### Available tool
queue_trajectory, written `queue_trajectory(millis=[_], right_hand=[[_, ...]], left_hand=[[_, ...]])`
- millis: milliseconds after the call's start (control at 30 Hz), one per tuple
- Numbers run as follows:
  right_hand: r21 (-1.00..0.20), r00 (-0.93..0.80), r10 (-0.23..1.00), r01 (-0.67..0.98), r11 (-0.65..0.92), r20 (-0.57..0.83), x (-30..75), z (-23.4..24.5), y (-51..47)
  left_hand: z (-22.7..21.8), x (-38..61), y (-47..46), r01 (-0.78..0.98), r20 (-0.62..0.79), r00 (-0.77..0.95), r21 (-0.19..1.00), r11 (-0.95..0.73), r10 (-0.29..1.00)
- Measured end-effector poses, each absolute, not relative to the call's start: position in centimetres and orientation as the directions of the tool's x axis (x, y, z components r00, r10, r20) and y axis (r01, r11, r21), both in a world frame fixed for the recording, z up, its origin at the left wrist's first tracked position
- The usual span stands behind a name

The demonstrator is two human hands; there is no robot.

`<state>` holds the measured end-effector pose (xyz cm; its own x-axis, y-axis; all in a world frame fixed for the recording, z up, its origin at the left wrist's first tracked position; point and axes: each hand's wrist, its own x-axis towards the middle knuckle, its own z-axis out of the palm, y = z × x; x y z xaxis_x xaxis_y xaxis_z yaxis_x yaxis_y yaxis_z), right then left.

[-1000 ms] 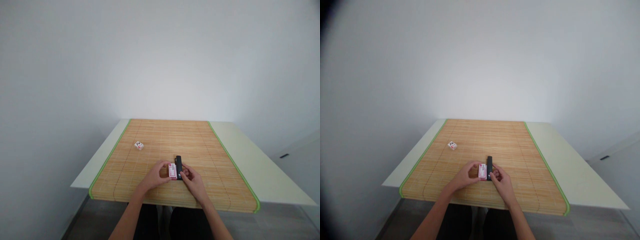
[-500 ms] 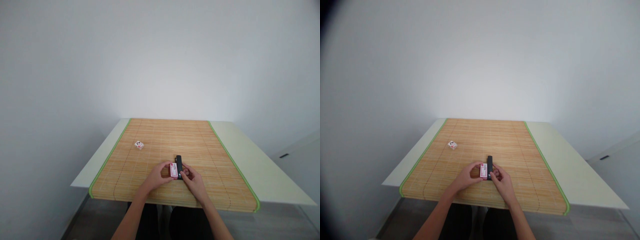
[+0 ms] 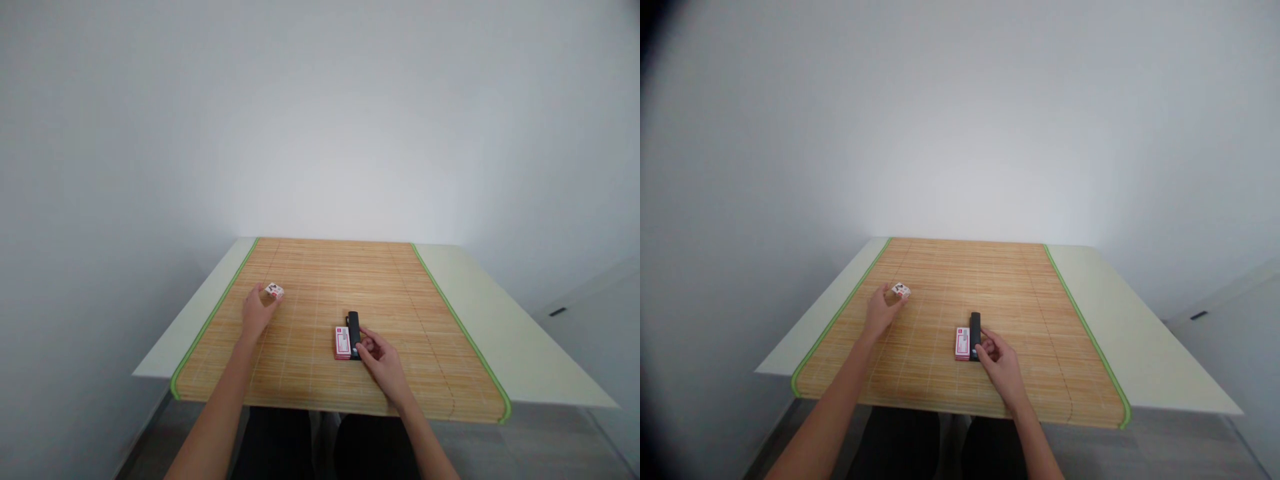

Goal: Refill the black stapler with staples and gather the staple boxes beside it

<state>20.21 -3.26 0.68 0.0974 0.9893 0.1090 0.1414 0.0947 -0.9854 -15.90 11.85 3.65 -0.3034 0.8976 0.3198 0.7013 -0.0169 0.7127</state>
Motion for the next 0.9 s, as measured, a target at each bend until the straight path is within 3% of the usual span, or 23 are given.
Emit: queue_trajectory(millis=[100, 267, 567, 667, 800, 900], right_hand=[[-0.986, 0.108, 0.988, 0.135, 0.096, 0.111, 20.2, 0.6, -3.3], [-0.988, 0.122, 0.985, 0.113, 0.108, 0.122, 20.1, 0.6, -3.3], [-0.983, 0.108, 0.987, 0.150, 0.106, 0.123, 20.2, 0.9, -3.3], [-0.982, 0.100, 0.987, 0.152, 0.110, 0.126, 20.1, 1.1, -3.3], [-0.969, 0.111, 0.978, 0.196, 0.150, 0.174, 19.8, 1.3, -3.5], [-0.910, 0.116, 0.961, 0.366, 0.194, 0.251, 19.8, 1.1, -3.7]], left_hand=[[3.3, -15.8, 12.2, 0.683, 0.265, -0.204, 0.728, -0.056, 0.942], [2.2, -13.0, 11.6, 0.623, 0.293, 0.009, 0.746, -0.234, 0.956], [2.4, -5.2, 7.8, 0.334, 0.280, 0.313, 0.862, -0.380, 0.908], [2.5, -3.9, 6.9, 0.221, 0.232, 0.354, 0.921, -0.322, 0.906], [2.5, -2.2, 6.9, 0.166, 0.106, 0.226, 0.975, -0.145, 0.968], [2.4, -0.2, 7.4, 0.066, 0.036, 0.175, 0.997, -0.048, 0.984]])
